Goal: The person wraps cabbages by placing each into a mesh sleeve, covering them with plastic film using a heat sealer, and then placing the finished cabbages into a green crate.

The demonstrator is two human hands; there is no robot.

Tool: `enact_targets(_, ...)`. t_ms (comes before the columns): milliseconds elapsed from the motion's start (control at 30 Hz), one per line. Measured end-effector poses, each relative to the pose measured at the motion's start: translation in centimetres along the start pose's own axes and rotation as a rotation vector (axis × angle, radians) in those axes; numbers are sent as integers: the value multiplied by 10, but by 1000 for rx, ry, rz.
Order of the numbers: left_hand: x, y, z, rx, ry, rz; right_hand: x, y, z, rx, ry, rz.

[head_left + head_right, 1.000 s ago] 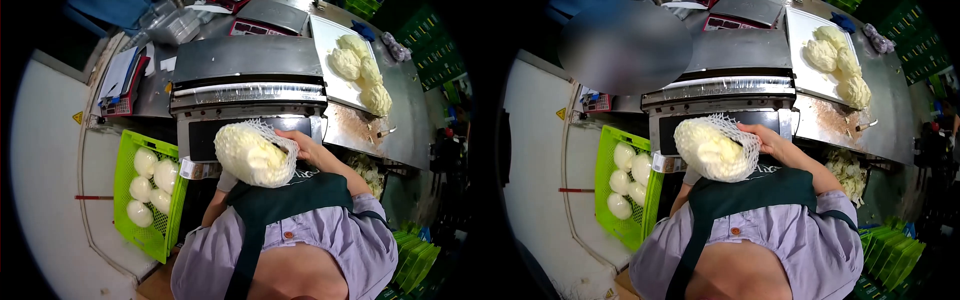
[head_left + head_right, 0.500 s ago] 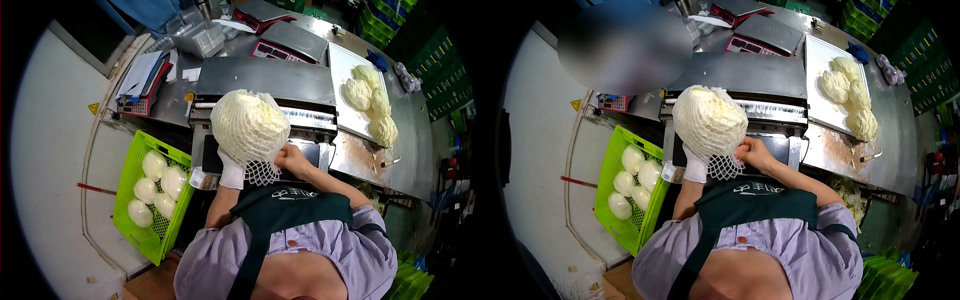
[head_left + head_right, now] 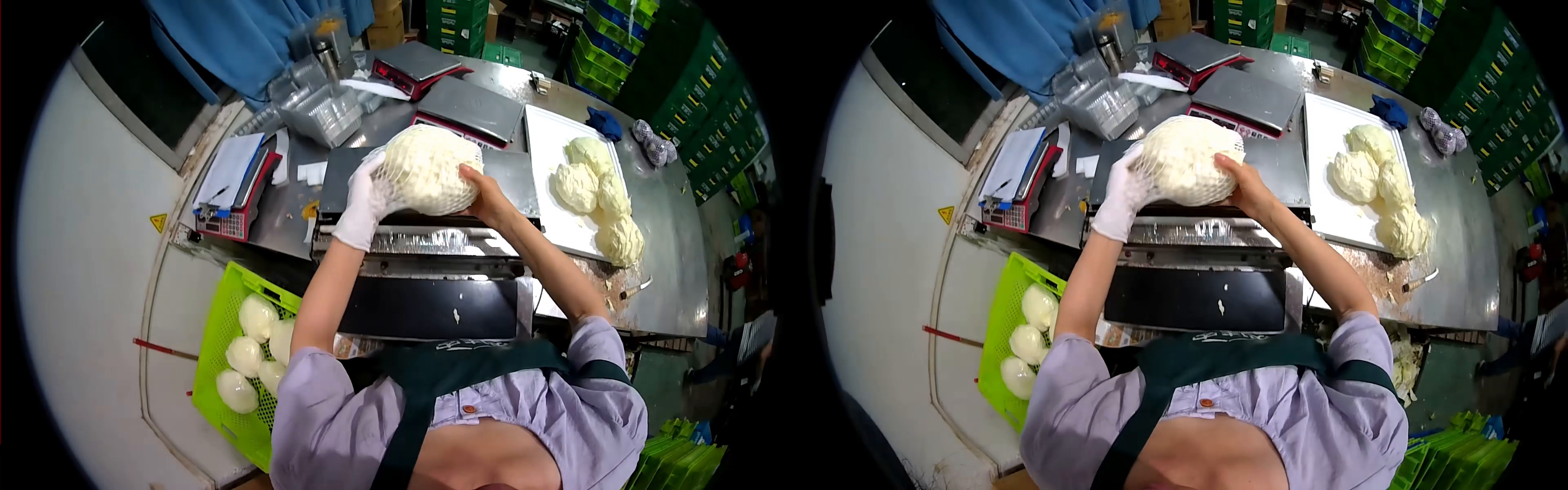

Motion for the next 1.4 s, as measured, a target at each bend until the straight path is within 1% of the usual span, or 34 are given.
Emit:
enact_targets(67, 5, -32, 1, -116, -36, 153, -1, -19, -9, 63, 17, 35)
enact_targets(100, 6, -50, -5, -56, -29, 56, -3, -26, -12, 88, 51, 49)
enact_targets(133, 7, -71, -19, 2, -97, -37, -2, -31, -16, 115, 84, 66)
enact_targets(200, -1, -84, -27, 1, -177, -93, 1, -38, -20, 192, 149, 116)
enact_targets(233, 0, -91, -31, -1, -177, -102, 1, -37, -25, 174, 249, 131)
enact_targets(267, 6, -97, -38, -74, -309, 4, -7, -27, -20, 155, 348, 150)
enact_targets(300, 12, -88, -31, -144, -439, 106, -10, -26, -26, 163, 342, 164)
enact_targets(367, 28, -70, -36, 45, -686, 109, -7, -19, -42, 48, 511, 291)
enact_targets(400, 39, -60, -36, 110, -787, 228, -15, -10, -46, 98, 653, 222)
enact_targets(433, 53, -59, -45, 83, -848, 408, -17, -6, -59, 117, 793, 152)
enact_targets(467, 66, -62, -58, 54, -1077, 691, -19, -1, -72, 133, 936, 80)
enact_targets(533, 74, -10, -27, -69, -1404, 782, -29, 23, -75, 92, 1399, -379)
enact_targets(567, 69, 3, -23, -368, -1504, 775, -30, 36, -69, -8, 1614, -369)
enact_targets(600, 62, 18, -18, -674, -1585, 756, -26, 46, -64, -186, 1775, -730)
enact_targets(667, 40, 48, -14, -1148, -2095, 770, -7, 57, -52, -426, 2073, -927)
enact_targets(700, 28, 54, -20, -1241, -2254, 831, 2, 60, -46, -500, 2056, -1054)
enact_targets(733, 15, 57, -29, -1335, -2412, 892, 8, 60, -42, -588, 1929, -1103)
enact_targets(767, 7, 56, -39, -1194, -2556, 758, 12, 59, -41, -579, 1943, -1104)
enact_targets(800, 6, 53, -45, -1198, -2563, 762, 13, 58, -41, -568, 1962, -1108)
enact_targets(833, 10, 51, -48, -1142, -2456, 866, 10, 58, -42, -515, 1869, -1081)
enact_targets(867, 15, 52, -49, -1091, -2341, 959, 14, 63, -45, -499, 1870, -1082)
enact_targets(900, 19, 53, -54, -1002, -2193, 883, 18, 66, -54, -445, 1831, -996)
enact_targets(933, 21, 57, -60, -1016, -2195, 886, 22, 70, -60, -392, 1787, -911)
enact_targets(967, 26, 59, -64, -860, -1974, 699, 18, 81, -60, -291, 1732, -835)
enact_targets(1000, 28, 69, -51, -706, -1744, 521, 18, 93, -60, -281, 1732, -835)
enact_targets(1033, 33, 82, -53, -294, -1476, -105, 19, 101, -66, -215, 1643, -654)
enact_targets(1067, 37, 92, -49, -313, -1399, -176, 16, 109, -69, -148, 1545, -478)
enact_targets(1100, 41, 101, -37, -465, -1350, -152, -8, 126, -55, -201, 1355, -419)
enact_targets(1133, 48, 111, -21, -621, -1295, -130, -22, 137, -53, -262, 1144, -163)
enact_targets(1200, 80, 125, 8, -586, -1316, 102, -86, 165, -34, -194, 1023, -112)
enact_targets(1267, 112, 126, 45, -547, -1102, 342, -127, 169, -31, -56, 788, -354)
enact_targets(1333, 124, 109, 79, -805, -779, 452, -156, 140, -38, -28, 585, -678)
enact_targets(1367, 125, 92, 81, -691, -782, 572, -164, 115, -46, 69, 525, -741)
enact_targets(1400, 122, 65, 83, -600, -773, 686, -168, 86, -47, 75, 337, -805)
Point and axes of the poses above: each hand's wrist, its own y-axis away from the middle knuckle, its own z-axis out of the palm, x = y × z, the point moved 3 cm from there along -y, towards the middle knuckle, and after that the axes turned 8 degrees about y, right-handed, at the moved point
